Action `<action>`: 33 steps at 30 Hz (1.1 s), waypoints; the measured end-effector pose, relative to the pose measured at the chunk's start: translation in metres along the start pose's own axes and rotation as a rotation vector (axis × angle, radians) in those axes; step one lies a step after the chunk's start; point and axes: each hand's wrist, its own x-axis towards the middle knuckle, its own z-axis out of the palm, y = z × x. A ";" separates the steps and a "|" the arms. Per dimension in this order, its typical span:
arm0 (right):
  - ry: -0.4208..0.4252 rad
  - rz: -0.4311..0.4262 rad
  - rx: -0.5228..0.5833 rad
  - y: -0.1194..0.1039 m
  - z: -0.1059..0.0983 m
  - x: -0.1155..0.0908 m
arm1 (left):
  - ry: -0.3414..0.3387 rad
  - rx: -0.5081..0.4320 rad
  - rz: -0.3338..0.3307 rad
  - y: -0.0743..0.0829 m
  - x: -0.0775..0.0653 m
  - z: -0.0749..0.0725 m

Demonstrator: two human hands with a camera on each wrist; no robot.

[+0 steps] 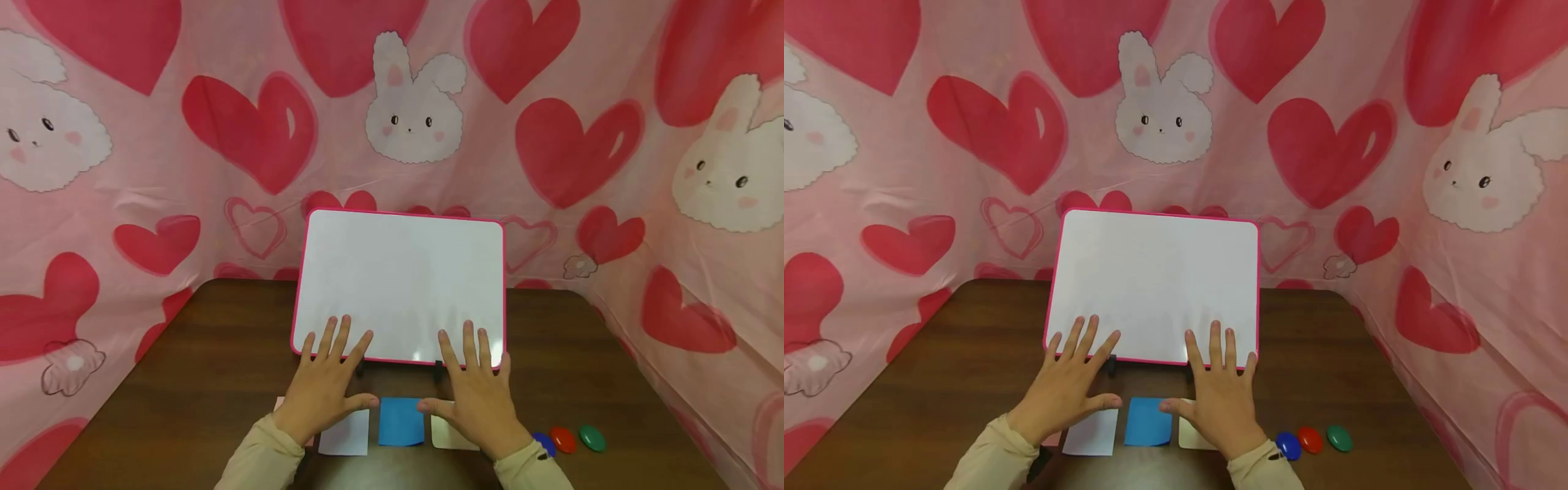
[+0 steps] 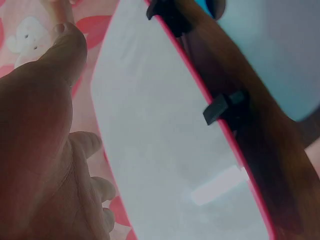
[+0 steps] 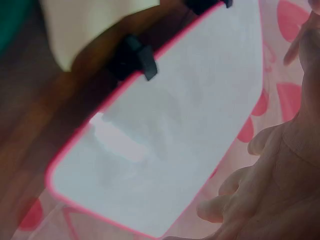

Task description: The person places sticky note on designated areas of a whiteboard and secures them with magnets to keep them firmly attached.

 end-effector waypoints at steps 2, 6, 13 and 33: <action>-0.002 0.013 0.009 0.003 0.001 -0.005 | 0.007 -0.008 0.004 -0.003 -0.004 0.000; 0.009 0.020 0.010 0.008 0.001 -0.015 | 0.008 -0.001 0.002 -0.007 -0.013 0.000; 0.024 0.036 -0.020 0.018 0.000 -0.024 | 0.011 0.009 0.012 -0.012 -0.021 -0.001; -0.109 0.153 0.176 0.053 0.000 -0.054 | -0.179 -0.179 -0.164 -0.043 -0.042 -0.009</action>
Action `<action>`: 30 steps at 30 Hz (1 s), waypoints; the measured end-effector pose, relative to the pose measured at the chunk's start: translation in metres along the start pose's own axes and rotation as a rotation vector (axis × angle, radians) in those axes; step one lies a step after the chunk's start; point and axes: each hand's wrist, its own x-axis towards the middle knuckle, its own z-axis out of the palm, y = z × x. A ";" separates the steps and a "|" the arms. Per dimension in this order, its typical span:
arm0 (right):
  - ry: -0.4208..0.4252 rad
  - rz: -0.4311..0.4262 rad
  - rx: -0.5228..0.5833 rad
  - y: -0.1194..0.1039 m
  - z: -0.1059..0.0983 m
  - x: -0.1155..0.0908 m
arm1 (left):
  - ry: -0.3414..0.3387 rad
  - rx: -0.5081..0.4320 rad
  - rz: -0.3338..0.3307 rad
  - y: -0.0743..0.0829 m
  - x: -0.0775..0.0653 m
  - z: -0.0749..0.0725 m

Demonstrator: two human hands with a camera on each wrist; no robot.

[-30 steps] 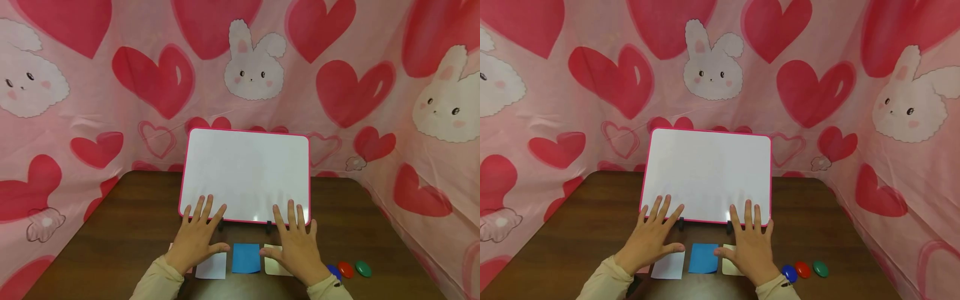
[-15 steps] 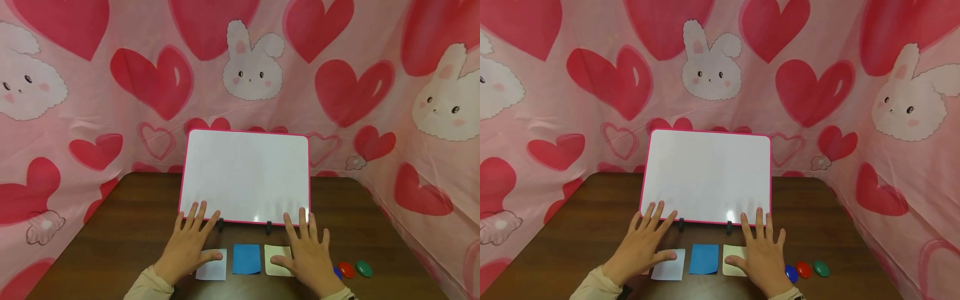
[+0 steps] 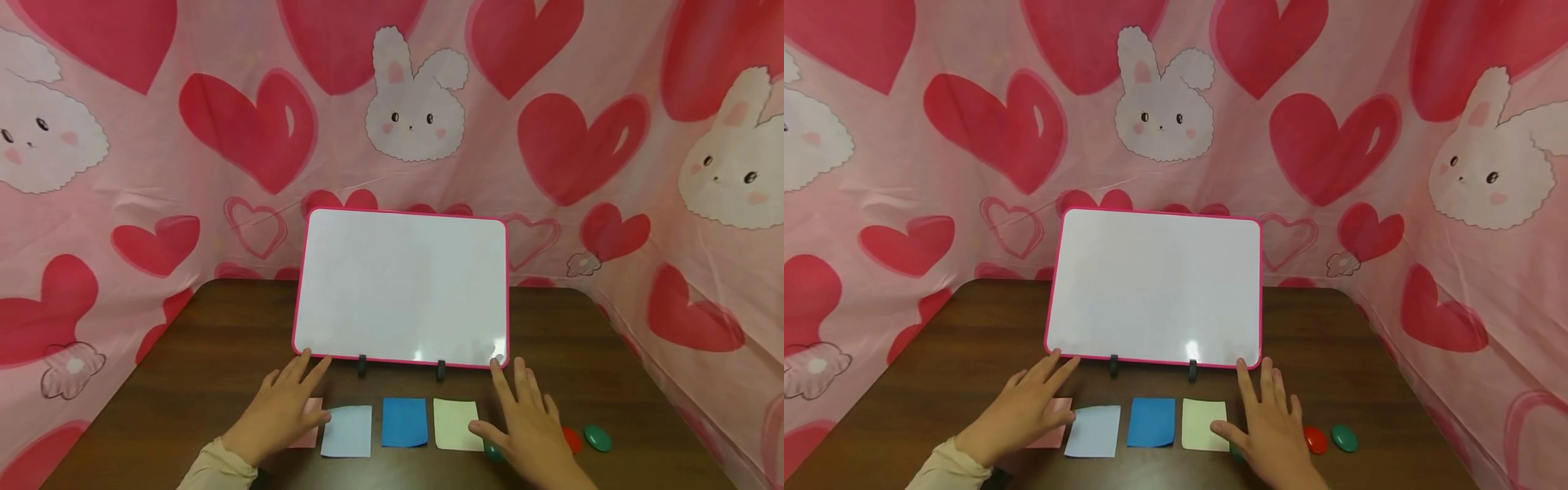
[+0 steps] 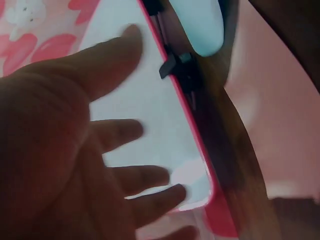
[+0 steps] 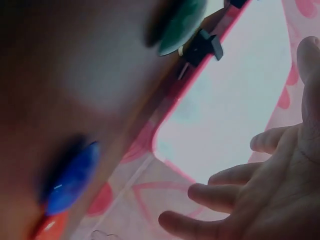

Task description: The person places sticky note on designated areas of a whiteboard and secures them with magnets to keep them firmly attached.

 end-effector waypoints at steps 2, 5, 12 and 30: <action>-0.010 0.006 0.038 0.006 -0.001 -0.003 | -0.039 -0.010 -0.032 -0.006 -0.003 -0.001; -0.045 0.024 0.082 0.015 -0.002 -0.006 | -0.101 -0.011 -0.082 -0.014 -0.004 0.000; -0.162 0.090 0.173 0.019 -0.006 -0.005 | -0.190 -0.028 -0.152 -0.023 -0.002 0.003; -0.400 0.038 0.189 0.025 0.005 -0.004 | -0.119 0.051 -0.302 -0.038 -0.002 0.001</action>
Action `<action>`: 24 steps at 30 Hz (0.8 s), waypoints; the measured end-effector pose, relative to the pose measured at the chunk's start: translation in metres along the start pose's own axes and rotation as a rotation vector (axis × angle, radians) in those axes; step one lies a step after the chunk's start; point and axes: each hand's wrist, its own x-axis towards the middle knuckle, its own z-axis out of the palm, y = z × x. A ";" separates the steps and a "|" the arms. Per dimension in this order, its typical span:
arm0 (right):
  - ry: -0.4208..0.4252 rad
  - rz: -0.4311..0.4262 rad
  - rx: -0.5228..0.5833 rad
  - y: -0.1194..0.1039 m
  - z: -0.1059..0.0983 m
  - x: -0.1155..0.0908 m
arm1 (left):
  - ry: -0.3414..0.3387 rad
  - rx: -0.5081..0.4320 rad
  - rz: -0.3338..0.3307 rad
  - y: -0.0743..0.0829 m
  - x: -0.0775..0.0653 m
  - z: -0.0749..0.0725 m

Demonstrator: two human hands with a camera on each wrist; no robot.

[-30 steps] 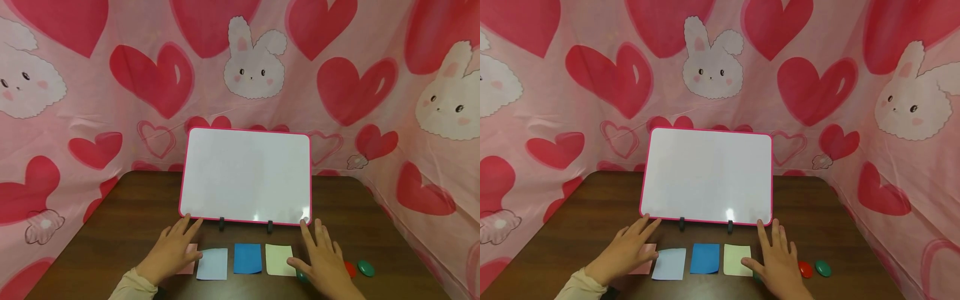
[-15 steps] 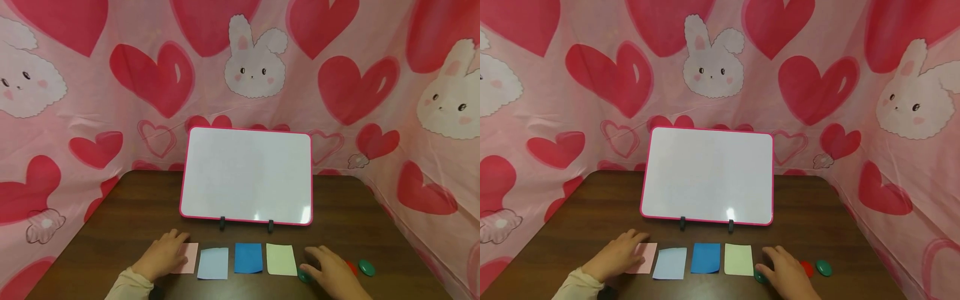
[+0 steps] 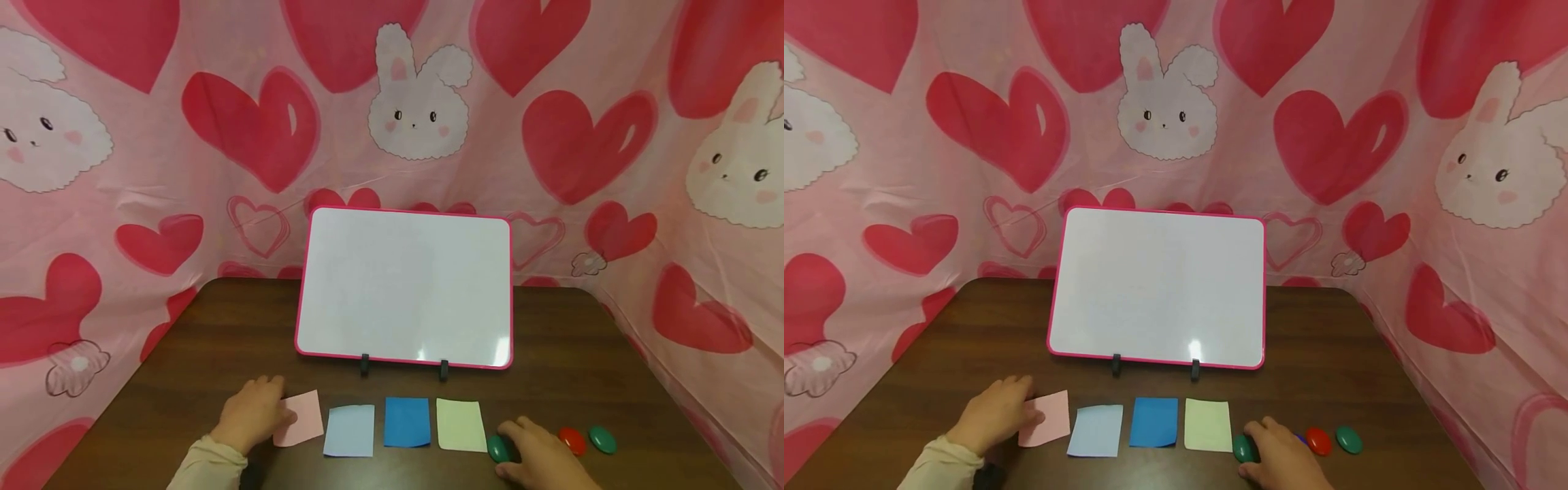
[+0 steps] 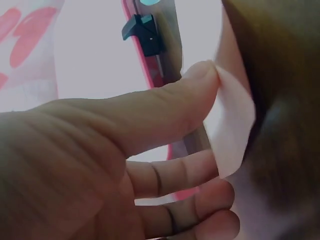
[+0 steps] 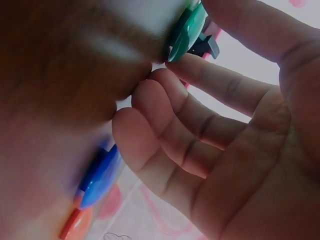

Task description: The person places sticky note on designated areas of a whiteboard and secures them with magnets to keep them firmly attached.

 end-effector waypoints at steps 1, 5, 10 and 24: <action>-0.003 -0.009 0.000 0.000 0.000 0.000 | -0.008 -0.006 -0.014 -0.001 0.001 0.000; -0.002 -0.039 -0.013 0.001 0.001 0.000 | -0.009 -0.032 -0.002 -0.004 0.002 0.000; 0.027 -0.073 -0.052 0.000 0.002 -0.001 | 0.071 -0.060 0.065 -0.007 0.002 0.001; 0.065 -0.035 -0.045 -0.001 0.002 -0.001 | 0.245 -0.398 0.288 -0.012 0.027 0.000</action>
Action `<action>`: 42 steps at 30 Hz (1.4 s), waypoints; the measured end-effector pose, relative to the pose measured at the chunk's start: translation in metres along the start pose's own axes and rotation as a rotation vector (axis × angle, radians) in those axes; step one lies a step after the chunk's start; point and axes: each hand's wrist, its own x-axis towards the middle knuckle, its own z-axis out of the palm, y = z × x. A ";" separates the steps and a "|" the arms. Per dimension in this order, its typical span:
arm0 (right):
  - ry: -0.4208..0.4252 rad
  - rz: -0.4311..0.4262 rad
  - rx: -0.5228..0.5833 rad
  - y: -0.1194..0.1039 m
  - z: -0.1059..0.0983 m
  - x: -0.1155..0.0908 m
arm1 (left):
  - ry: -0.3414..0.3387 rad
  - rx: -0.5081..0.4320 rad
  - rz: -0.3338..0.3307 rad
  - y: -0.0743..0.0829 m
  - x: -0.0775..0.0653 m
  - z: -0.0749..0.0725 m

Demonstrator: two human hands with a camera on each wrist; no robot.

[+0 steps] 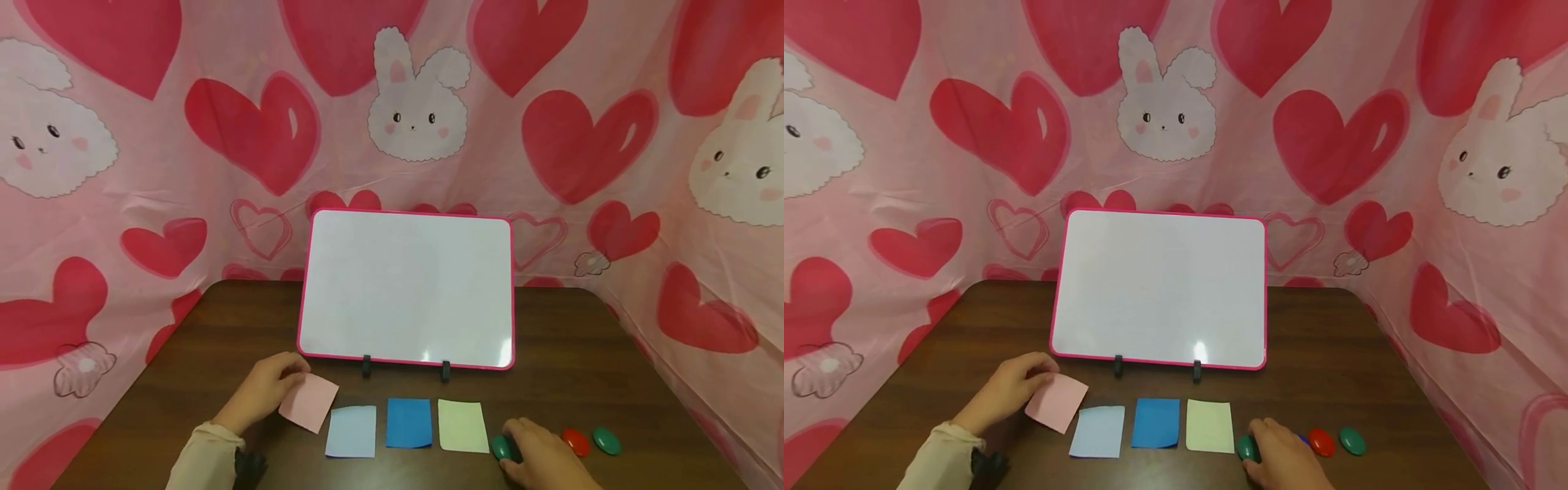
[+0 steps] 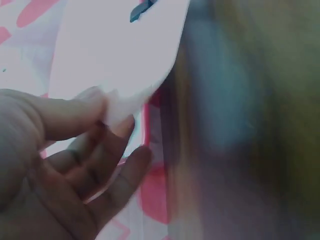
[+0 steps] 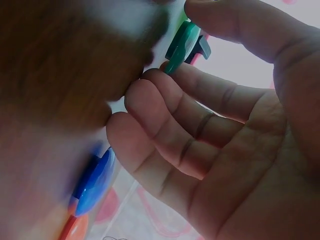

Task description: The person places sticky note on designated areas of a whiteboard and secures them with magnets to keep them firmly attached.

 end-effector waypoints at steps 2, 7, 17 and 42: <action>-0.002 -0.008 0.003 0.000 0.000 0.000 | 0.046 -0.061 0.013 -0.001 0.006 0.001; -0.021 -0.002 0.028 -0.001 0.002 0.002 | 0.131 -0.164 -0.024 0.004 0.017 0.000; -0.052 0.047 0.053 -0.006 0.002 0.005 | 0.172 -0.234 -0.019 0.013 0.040 -0.010; -0.078 0.113 0.052 0.001 0.004 0.007 | 0.366 -0.406 -0.084 0.040 0.108 -0.005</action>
